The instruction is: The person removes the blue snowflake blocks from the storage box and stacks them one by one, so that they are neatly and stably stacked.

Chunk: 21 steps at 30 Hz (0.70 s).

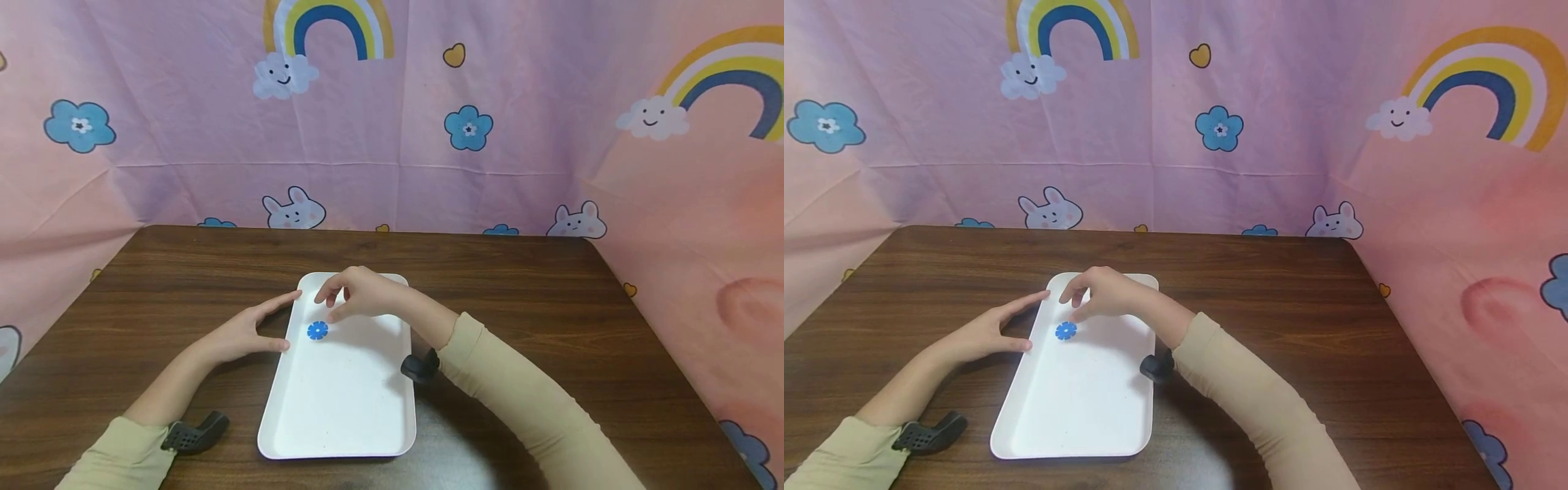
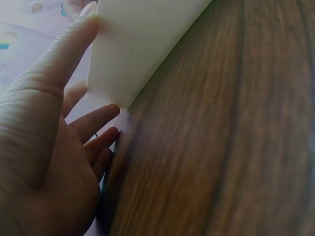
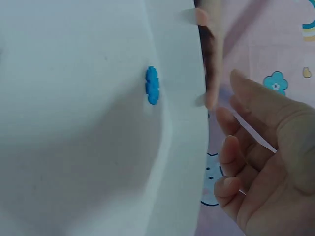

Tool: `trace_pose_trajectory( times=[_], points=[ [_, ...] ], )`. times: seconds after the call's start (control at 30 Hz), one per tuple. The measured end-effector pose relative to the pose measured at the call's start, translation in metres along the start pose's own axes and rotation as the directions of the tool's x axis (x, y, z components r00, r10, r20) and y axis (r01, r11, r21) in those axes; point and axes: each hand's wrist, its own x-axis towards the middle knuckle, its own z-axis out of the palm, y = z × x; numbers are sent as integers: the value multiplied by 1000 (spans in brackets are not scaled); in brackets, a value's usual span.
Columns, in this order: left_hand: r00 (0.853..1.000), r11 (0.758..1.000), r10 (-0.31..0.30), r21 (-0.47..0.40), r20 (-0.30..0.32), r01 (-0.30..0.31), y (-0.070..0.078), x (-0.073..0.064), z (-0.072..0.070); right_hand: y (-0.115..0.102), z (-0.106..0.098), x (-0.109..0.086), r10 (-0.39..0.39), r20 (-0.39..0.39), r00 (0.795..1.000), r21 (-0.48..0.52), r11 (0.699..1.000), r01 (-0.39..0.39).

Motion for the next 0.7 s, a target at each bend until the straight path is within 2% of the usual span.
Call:
trace_pose_trajectory(
  times=[0.3, 0.53, 0.7],
  points=[
    [1000, 1000, -6, 2, 3, 6, 1, -1, -1, 10, 17, 21, 57, 34, 998, 5, 998, -57],
    [1000, 1000, 18, -18, 7, -18, 3, -1, -1, 19, 32, 29, 146, 50, 988, -26, 989, -144],
    [1000, 999, 25, -22, 9, -25, 1, 0, -1, 24, 40, 31, 139, 55, 989, -73, 988, -135]
  ],
)
